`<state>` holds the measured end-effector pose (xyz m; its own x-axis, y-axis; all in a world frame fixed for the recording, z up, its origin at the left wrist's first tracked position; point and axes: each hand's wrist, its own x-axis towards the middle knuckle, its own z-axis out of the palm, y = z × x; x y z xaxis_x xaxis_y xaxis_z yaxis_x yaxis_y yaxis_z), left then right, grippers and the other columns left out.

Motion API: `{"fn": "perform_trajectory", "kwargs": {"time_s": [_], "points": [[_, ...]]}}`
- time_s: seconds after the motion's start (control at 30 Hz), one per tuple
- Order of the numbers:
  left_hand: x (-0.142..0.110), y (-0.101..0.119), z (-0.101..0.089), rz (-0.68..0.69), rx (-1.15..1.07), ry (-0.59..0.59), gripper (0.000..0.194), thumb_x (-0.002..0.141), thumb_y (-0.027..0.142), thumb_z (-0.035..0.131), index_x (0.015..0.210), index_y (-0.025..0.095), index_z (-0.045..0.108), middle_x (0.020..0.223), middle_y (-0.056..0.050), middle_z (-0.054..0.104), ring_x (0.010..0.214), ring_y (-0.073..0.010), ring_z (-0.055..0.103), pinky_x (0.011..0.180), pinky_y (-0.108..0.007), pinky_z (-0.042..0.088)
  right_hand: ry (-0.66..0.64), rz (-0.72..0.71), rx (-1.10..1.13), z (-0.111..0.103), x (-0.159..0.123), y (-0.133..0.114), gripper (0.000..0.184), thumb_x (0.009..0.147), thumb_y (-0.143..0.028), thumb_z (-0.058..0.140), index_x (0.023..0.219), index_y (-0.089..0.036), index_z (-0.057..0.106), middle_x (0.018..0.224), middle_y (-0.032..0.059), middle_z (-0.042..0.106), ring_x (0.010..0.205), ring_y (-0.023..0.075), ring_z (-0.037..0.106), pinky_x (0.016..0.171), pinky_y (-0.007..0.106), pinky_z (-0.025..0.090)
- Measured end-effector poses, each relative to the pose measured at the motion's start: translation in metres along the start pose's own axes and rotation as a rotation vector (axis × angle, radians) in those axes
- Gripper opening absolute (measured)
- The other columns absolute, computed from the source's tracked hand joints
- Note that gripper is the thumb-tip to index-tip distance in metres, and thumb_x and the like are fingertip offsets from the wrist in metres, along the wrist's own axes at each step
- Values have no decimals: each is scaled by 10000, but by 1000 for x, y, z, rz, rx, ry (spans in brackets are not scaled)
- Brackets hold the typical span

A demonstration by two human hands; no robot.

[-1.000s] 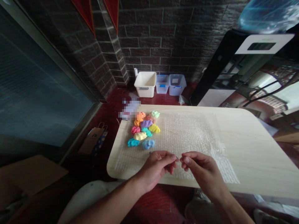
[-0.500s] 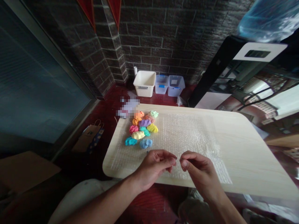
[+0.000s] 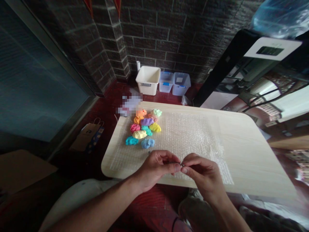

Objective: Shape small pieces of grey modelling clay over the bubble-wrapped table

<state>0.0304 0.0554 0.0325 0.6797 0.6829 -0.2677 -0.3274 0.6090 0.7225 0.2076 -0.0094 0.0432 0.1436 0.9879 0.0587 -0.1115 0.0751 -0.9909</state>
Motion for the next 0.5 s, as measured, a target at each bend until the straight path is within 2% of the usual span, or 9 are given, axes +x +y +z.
{"fn": "perform_trajectory", "kwargs": {"time_s": [0.23, 0.5], "points": [[1, -2, -2, 1, 23, -22, 174, 741, 223, 908, 847, 144, 795, 723, -1, 709, 624, -83, 593, 646, -229, 453, -38, -62, -28, -1, 2, 3, 131, 793, -167, 886, 855, -278, 854, 759, 25, 760, 701, 154, 697, 627, 254, 574], [1, -1, -2, -1, -5, -17, 162, 741, 202, 910, 848, 152, 799, 726, -8, 731, 627, -84, 609, 634, -219, 463, -64, -66, -39, -2, -1, 1, 171, 867, -135, 796, 945, -275, 855, 791, 31, 772, 709, 138, 694, 623, 227, 573]]}}
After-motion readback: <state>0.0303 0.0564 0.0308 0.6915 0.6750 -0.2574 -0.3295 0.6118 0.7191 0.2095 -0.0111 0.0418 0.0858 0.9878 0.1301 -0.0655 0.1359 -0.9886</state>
